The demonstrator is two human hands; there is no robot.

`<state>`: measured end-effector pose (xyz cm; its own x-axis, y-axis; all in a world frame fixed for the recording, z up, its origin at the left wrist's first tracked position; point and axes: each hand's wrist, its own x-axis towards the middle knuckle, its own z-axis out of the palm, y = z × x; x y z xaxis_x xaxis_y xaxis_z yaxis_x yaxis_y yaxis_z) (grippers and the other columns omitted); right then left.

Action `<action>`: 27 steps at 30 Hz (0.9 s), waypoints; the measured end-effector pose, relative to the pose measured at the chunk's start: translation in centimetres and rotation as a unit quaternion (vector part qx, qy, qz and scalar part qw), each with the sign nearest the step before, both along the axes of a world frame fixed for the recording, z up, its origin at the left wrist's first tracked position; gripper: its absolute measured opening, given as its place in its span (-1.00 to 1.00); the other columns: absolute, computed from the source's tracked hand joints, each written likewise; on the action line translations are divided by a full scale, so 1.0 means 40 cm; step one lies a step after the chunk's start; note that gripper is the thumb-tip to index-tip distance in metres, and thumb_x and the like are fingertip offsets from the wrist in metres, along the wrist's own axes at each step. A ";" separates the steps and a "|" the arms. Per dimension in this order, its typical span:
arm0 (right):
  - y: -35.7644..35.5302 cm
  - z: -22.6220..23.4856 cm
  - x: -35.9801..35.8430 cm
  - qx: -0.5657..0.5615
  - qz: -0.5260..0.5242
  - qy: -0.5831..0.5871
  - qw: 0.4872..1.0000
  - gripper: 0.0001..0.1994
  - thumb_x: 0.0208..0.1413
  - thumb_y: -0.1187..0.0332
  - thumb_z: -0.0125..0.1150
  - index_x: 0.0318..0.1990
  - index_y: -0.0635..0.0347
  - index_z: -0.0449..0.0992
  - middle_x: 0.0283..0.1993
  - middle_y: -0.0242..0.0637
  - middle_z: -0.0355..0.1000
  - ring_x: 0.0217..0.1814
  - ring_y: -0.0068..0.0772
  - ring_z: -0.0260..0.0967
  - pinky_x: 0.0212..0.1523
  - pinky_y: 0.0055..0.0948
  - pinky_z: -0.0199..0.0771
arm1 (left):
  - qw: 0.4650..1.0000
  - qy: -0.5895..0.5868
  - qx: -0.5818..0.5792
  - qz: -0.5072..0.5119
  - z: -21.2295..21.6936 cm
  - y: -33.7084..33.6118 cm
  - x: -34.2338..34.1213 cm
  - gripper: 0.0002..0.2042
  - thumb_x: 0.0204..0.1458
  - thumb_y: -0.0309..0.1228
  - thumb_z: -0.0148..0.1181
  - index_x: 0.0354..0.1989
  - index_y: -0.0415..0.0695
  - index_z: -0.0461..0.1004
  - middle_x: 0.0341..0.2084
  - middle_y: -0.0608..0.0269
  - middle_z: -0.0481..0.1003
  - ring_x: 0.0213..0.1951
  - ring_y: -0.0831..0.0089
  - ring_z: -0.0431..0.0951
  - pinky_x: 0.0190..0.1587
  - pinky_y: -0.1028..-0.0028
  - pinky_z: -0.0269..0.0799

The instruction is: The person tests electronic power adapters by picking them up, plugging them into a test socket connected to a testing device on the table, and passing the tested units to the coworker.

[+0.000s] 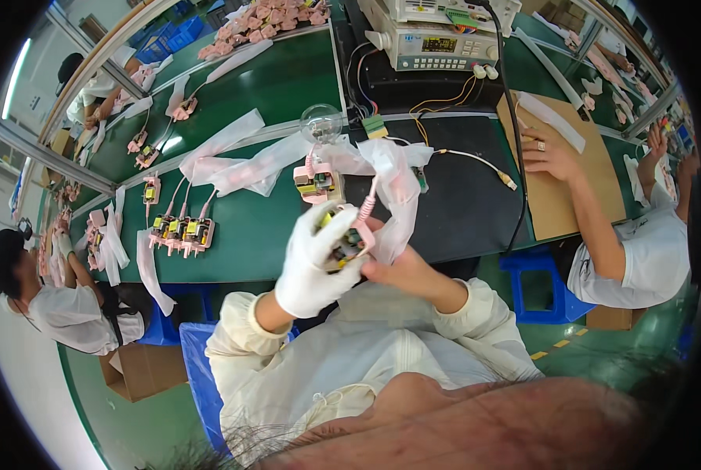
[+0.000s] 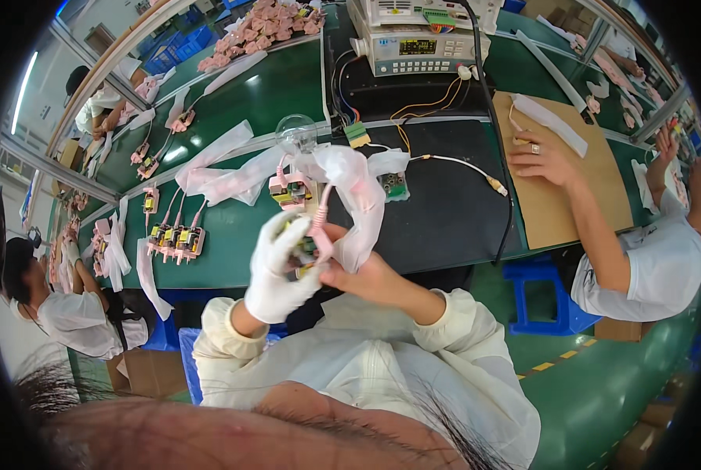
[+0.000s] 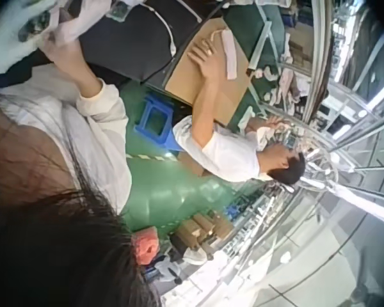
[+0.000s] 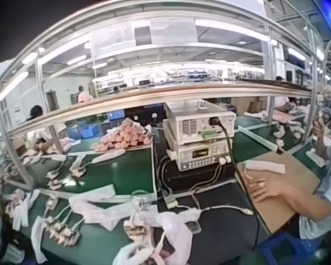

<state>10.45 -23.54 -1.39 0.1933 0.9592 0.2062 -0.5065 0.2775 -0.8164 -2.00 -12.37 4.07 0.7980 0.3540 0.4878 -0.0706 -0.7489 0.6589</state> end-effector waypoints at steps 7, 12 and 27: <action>-0.039 -0.028 0.027 -0.073 -0.025 -0.044 0.996 -0.43 0.01 0.55 0.16 0.18 0.29 0.05 0.04 -0.33 0.26 0.07 -0.58 0.23 0.04 -0.53 0.26 | 0.995 0.071 -0.001 -0.070 -0.032 0.020 -0.029 -0.27 -0.21 -0.42 0.28 0.18 -0.24 0.06 0.07 -0.17 0.16 -0.04 0.05 0.37 -0.02 0.28 0.32; -0.039 -0.006 0.052 -0.054 0.015 -0.100 0.993 -0.47 0.01 0.57 0.17 0.14 0.27 0.11 0.00 -0.34 0.28 0.01 -0.59 0.27 -0.02 -0.54 0.31 | 0.891 0.248 -0.373 -0.069 -0.014 0.035 -0.045 -0.52 -0.16 -0.41 0.32 -0.02 -0.24 0.33 -0.22 0.01 0.44 -0.29 0.28 0.49 -0.19 0.44 0.38; 0.013 -0.036 0.153 0.041 0.135 0.356 0.924 -0.62 0.20 0.16 -0.18 0.07 0.14 0.30 -0.39 -0.33 0.28 -0.65 -0.54 0.05 -0.61 -0.65 0.07 | 0.806 0.072 -0.585 0.061 -0.161 0.121 -0.048 -0.71 -0.11 -0.58 0.24 -0.18 -0.26 0.37 -0.41 0.19 0.51 -0.59 0.54 0.49 -0.55 0.61 0.45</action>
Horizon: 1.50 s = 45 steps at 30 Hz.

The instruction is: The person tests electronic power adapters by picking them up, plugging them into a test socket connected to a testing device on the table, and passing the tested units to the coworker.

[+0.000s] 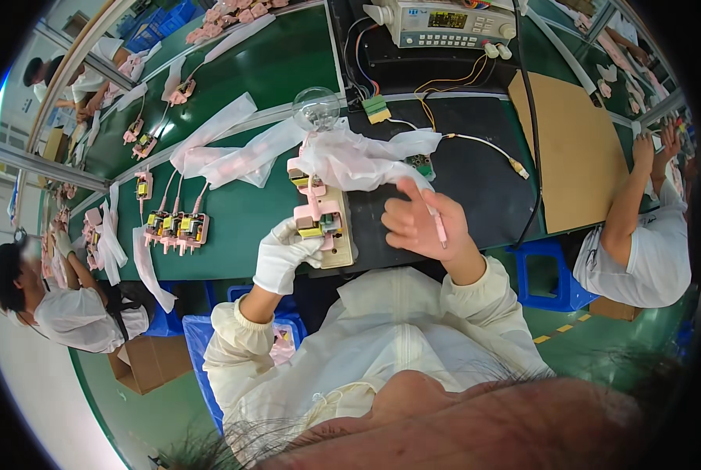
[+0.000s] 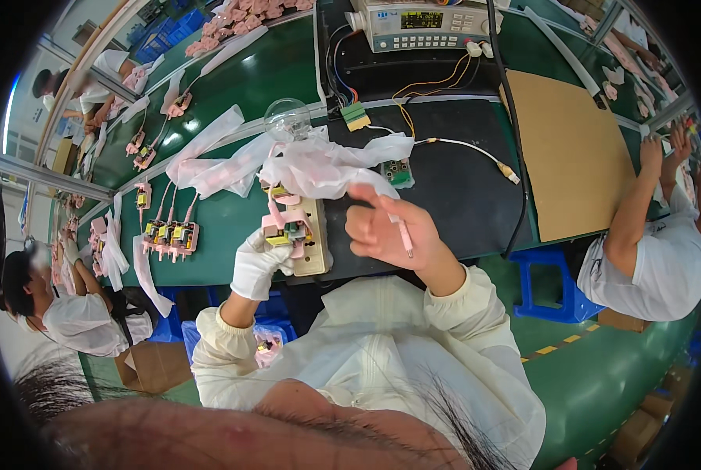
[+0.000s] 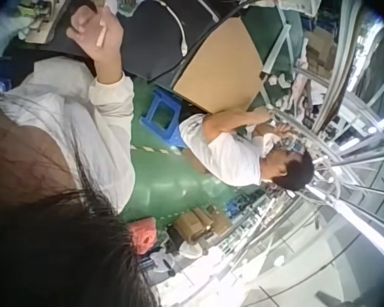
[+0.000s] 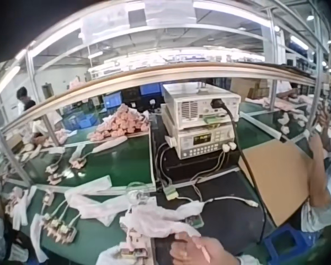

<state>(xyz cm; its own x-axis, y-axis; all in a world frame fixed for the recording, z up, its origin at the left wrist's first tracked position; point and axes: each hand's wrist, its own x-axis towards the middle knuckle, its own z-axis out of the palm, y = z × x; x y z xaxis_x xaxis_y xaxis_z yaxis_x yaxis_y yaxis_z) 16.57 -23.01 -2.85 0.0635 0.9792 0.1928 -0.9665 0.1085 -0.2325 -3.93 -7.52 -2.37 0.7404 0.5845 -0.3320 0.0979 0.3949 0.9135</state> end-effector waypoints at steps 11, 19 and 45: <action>-0.091 0.030 0.108 -0.150 0.019 -0.584 0.797 -0.82 0.04 0.34 0.17 -0.39 0.31 0.51 -0.53 -0.32 0.44 -0.52 -0.61 0.39 -0.48 -0.65 0.36 | 0.959 0.075 0.258 -0.094 -0.054 0.068 -0.010 -0.61 -0.44 -0.48 0.52 -0.40 -0.12 0.43 -0.50 0.42 0.47 -0.45 0.66 0.46 -0.40 0.59 0.43; -0.051 0.012 0.204 -0.236 -0.342 -0.795 0.441 -0.77 -0.12 0.55 0.12 -0.23 0.29 0.46 -0.37 -0.14 0.35 -0.36 -0.18 0.40 -0.34 -0.39 0.39 | 0.965 0.060 0.164 -0.196 -0.058 0.121 -0.004 -0.61 -0.38 -0.46 0.49 -0.32 -0.15 0.47 -0.40 0.36 0.52 -0.41 0.63 0.48 -0.33 0.56 0.45; 0.021 -0.080 0.232 -0.194 -0.463 -0.731 0.462 -0.80 -0.12 0.58 0.13 -0.26 0.28 0.48 -0.34 -0.22 0.34 -0.31 -0.30 0.35 -0.28 -0.50 0.34 | 0.991 -0.094 0.078 -0.062 -0.099 0.226 0.120 -0.63 -0.14 -0.62 0.25 -0.08 -0.24 0.41 -0.24 0.25 0.50 -0.30 0.57 0.51 -0.34 0.62 0.45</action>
